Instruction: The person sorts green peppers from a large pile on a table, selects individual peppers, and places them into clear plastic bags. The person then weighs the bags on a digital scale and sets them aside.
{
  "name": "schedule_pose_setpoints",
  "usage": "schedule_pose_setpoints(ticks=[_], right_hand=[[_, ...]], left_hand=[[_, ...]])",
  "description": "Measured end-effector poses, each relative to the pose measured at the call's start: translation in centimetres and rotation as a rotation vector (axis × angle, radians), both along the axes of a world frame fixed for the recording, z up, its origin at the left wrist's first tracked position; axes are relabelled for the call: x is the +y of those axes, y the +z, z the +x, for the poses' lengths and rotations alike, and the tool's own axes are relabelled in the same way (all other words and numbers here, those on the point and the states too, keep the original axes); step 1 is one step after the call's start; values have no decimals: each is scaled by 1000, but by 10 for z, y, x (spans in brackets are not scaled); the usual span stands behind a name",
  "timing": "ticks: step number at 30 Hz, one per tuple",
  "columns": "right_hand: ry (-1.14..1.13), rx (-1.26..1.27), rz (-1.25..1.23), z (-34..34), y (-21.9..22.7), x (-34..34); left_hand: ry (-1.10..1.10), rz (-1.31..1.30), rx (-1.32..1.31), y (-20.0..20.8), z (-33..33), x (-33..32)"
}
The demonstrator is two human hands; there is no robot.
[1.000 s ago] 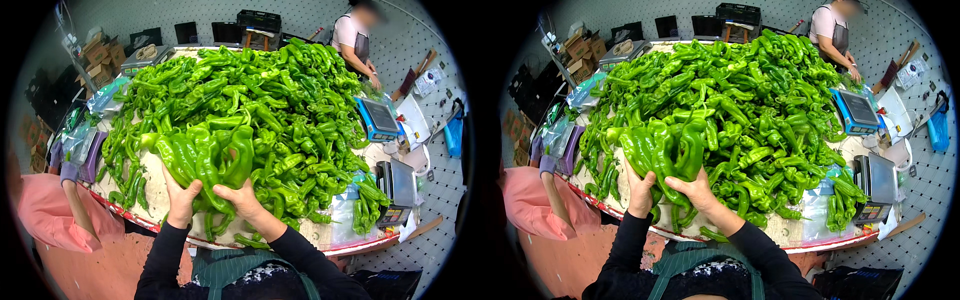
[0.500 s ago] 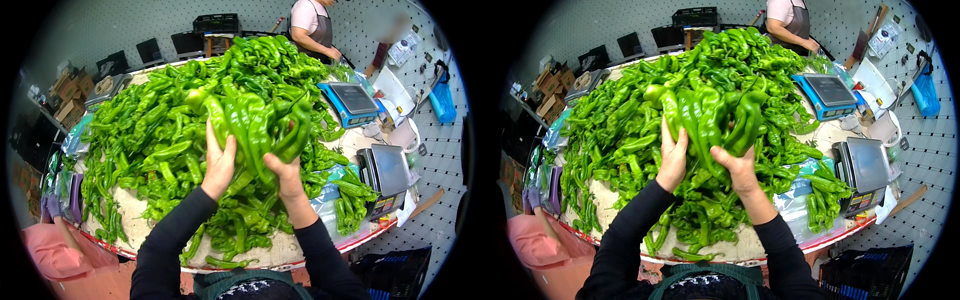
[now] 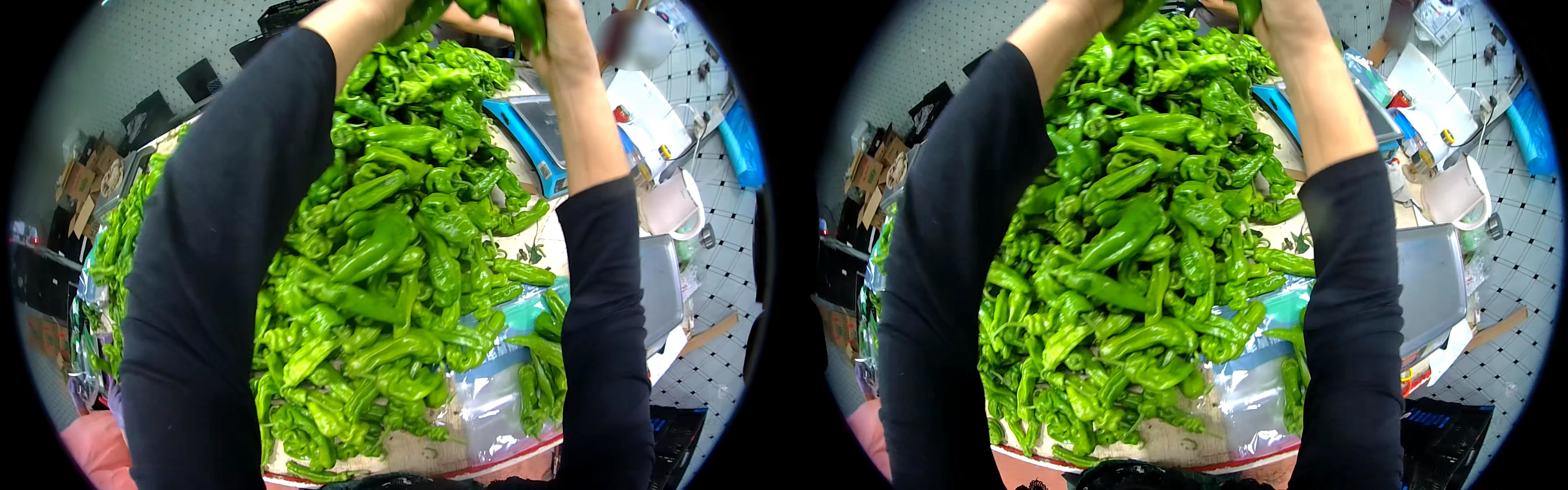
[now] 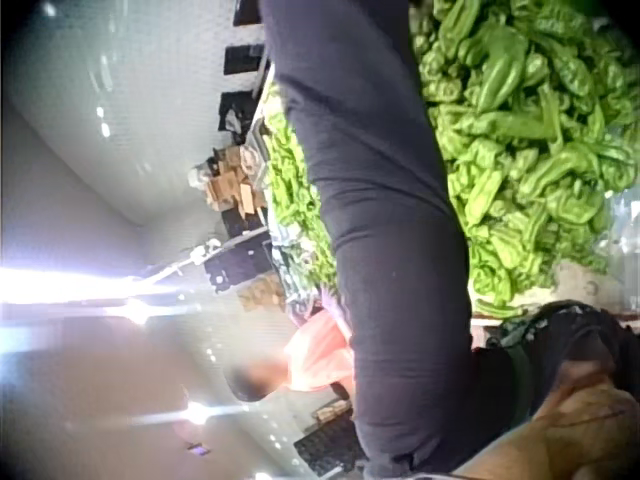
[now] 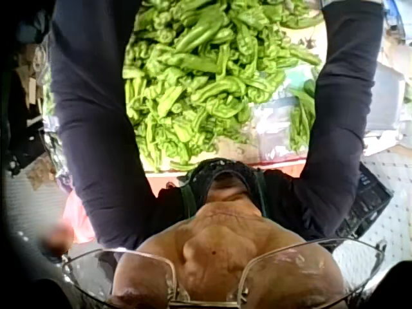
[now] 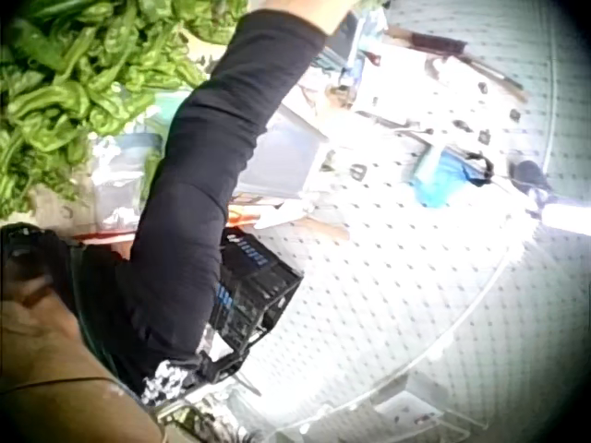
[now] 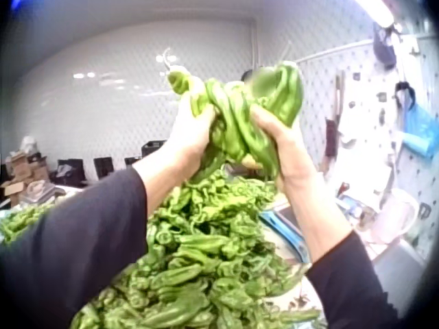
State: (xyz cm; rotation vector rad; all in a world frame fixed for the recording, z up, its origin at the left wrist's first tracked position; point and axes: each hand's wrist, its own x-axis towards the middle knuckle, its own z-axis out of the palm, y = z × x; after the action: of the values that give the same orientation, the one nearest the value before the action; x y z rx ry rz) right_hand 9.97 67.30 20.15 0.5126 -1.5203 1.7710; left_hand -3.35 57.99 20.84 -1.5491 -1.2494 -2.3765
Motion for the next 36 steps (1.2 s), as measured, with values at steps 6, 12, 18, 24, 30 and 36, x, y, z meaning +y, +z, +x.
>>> schedule_pose_setpoints(ticks=[6, 12, 18, 24, 30, 36], right_hand=[[8, -26, -105, -37, -16, 97], [7, -579, -151, -137, -89, 165], [-129, -962, 497, -181, -129, 212], [-1042, -698, 512, -190, -139, 163], [-746, -850, 683, -184, -139, 204], [-685, -960, 536, -154, -150, 166]], left_hand=[[2, -32, -110, -20, -30, 100], [947, -1214, 565, -42, -99, 107], [962, -1357, 712, -69, -130, 119], [730, -1114, 799, -97, -163, 96], [486, -1062, 841, -39, -91, -67], [655, -1276, 579, -59, -49, -257]])
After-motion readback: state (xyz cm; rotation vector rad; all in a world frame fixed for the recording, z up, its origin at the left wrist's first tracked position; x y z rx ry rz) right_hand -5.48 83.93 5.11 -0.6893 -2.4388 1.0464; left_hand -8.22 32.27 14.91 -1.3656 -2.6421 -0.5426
